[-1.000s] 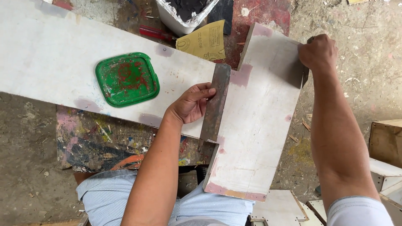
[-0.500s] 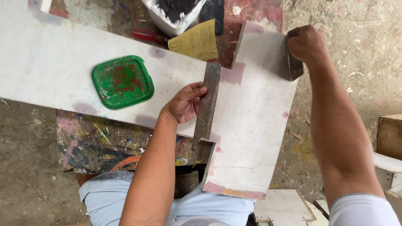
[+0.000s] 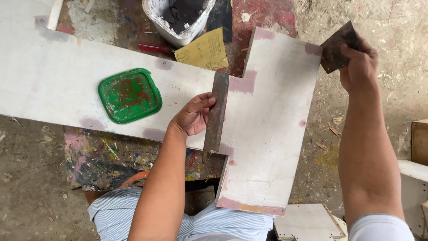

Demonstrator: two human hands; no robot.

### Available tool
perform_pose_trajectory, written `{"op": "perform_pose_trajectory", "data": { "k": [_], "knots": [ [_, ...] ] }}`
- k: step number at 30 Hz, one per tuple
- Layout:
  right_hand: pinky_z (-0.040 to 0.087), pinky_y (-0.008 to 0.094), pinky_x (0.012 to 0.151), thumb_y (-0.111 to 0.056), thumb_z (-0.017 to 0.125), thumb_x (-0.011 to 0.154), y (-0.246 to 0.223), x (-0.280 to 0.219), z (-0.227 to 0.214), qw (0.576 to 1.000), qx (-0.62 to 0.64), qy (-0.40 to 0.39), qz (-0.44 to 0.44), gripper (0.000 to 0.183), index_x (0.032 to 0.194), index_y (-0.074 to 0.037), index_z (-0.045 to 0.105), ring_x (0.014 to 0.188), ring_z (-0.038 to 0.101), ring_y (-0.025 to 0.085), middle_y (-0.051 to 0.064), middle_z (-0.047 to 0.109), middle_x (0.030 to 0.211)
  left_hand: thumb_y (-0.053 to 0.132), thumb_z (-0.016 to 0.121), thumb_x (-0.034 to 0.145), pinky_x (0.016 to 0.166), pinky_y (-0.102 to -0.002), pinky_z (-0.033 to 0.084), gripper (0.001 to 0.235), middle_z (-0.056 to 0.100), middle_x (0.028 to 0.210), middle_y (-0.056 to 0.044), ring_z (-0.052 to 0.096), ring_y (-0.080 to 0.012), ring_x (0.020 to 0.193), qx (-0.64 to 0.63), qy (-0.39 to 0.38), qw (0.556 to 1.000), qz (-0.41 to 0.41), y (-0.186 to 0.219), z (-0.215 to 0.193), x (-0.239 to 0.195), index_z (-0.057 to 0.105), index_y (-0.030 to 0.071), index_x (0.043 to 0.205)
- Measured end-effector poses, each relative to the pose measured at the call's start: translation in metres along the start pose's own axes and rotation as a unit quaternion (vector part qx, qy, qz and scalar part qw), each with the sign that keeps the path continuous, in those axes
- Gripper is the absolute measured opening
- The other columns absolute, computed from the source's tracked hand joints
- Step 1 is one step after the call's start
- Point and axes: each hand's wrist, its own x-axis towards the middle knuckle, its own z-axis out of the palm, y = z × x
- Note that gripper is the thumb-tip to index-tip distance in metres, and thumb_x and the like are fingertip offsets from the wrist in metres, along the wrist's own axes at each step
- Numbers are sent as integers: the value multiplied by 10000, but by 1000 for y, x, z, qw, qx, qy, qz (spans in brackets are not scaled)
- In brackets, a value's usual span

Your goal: Applying and smoothing filler on a large cutout workpiece using a scraper and sandpaper.

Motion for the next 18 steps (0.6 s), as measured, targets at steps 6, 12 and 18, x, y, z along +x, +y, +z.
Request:
{"op": "perform_pose_trajectory", "data": {
  "k": [6, 12, 18],
  "knots": [
    [502, 467, 1109, -4, 548, 975, -21, -76, -51, 977, -138, -148, 60, 462, 1437, -6, 538, 1280, 533, 309, 156, 596, 1330, 152, 729, 950, 836, -445, 653, 299, 771, 993, -92, 758, -221, 839, 10, 10, 1000, -3, 0, 4, -1, 677, 54, 1227],
    [470, 588, 1084, -92, 574, 991, -24, -206, -57, 938, -332, -23, 102, 448, 1416, -233, 591, 1264, 549, 329, 139, 607, 1420, 150, 694, 982, 866, -478, 653, 279, 772, 1029, -79, 766, -217, 864, 18, -22, 1000, 8, 0, 5, -1, 663, 32, 1233],
    [416, 527, 1138, 42, 514, 1038, 67, -260, -70, 965, -236, -59, -97, 427, 1447, -59, 588, 1293, 550, 346, 232, 602, 1400, 105, 706, 959, 923, -416, 623, 115, 778, 1087, -155, 761, -318, 1023, -14, 68, 997, 18, -4, 21, -5, 756, 120, 1062]
  ]
}}
